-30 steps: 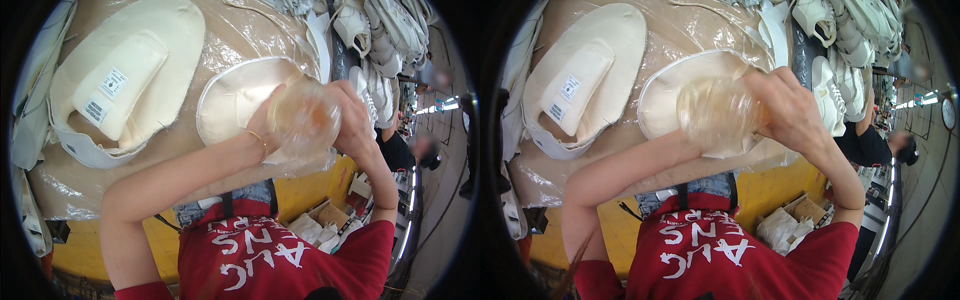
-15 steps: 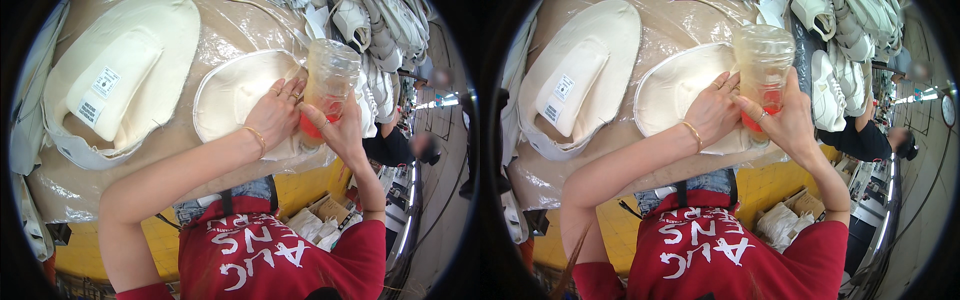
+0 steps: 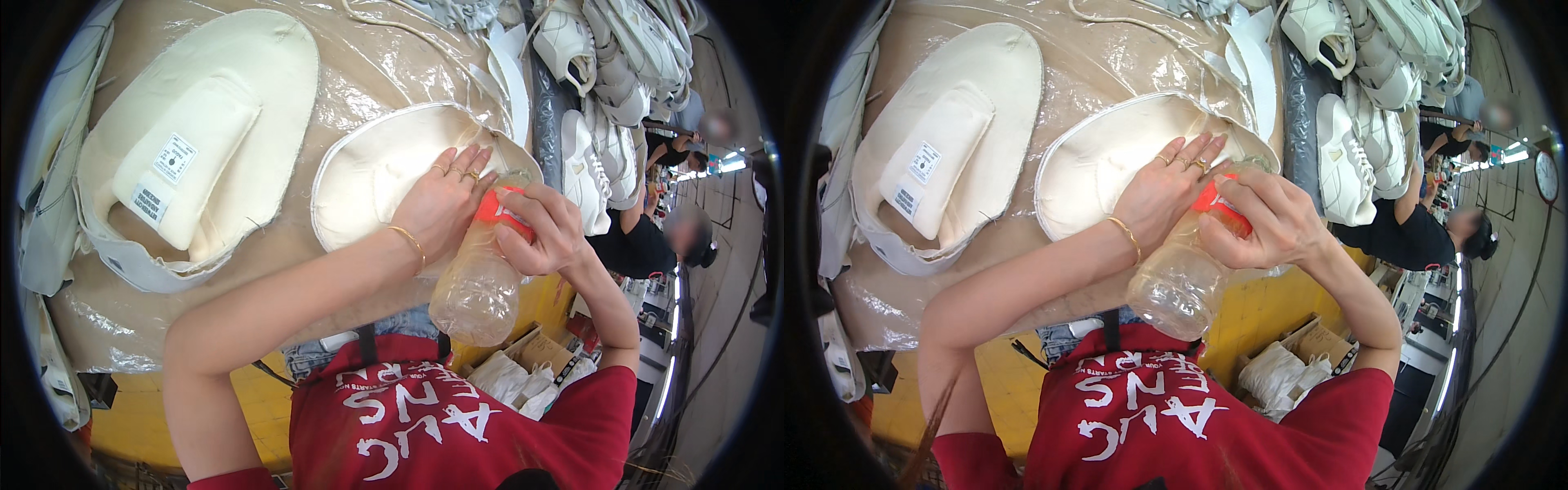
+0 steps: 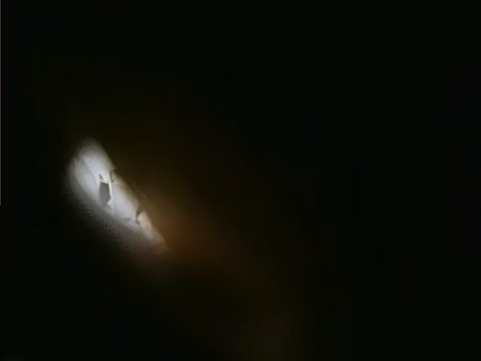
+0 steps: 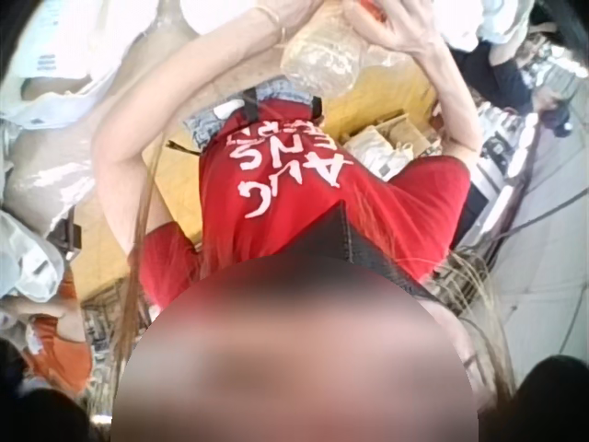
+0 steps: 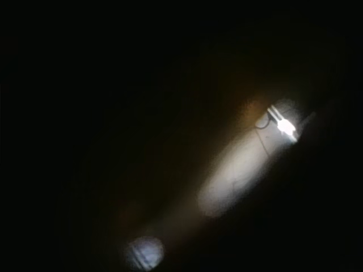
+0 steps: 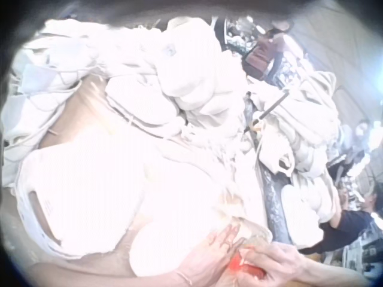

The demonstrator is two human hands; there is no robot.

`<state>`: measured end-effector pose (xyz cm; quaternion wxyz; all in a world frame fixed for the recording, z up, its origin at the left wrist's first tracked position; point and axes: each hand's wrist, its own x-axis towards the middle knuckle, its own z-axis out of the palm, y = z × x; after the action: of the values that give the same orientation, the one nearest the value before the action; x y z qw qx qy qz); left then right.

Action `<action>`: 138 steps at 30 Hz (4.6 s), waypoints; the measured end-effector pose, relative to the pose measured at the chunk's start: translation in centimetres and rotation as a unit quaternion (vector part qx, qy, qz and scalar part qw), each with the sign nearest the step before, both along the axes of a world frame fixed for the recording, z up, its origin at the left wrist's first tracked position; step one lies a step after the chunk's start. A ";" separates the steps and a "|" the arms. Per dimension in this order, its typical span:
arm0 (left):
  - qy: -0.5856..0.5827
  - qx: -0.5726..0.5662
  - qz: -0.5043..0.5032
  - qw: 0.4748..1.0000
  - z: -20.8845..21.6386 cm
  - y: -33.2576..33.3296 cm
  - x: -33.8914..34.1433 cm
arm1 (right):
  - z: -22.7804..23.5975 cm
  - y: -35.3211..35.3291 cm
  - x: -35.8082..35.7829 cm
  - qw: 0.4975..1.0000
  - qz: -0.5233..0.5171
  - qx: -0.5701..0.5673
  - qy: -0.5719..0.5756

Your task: The person applies glue from a plastic bottle to the inner sole of white shoes and then presses the sole to bond it. The person repeats this process on multiple shoes, stacking finished units on the table.

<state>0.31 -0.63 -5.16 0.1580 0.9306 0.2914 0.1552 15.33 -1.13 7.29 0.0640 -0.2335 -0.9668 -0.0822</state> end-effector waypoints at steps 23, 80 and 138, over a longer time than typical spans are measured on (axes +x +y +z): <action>-0.150 -0.081 0.035 0.985 -0.2 -0.3 0.4 | 2.3 2.4 -3.2 0.928 -0.320 -0.190 -0.016; -0.342 -0.071 -0.032 0.937 1.6 0.1 -3.5 | -3.3 0.5 -1.8 0.839 -0.523 -0.112 -0.096; -0.224 0.023 0.363 0.904 8.5 -2.5 -23.5 | 10.0 34.1 -17.7 0.608 -0.108 -0.640 0.457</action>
<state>-23.15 -3.16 3.38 0.1301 0.7043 0.5624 0.4132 -2.39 32.95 17.33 0.3224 -0.3249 -0.5860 0.6687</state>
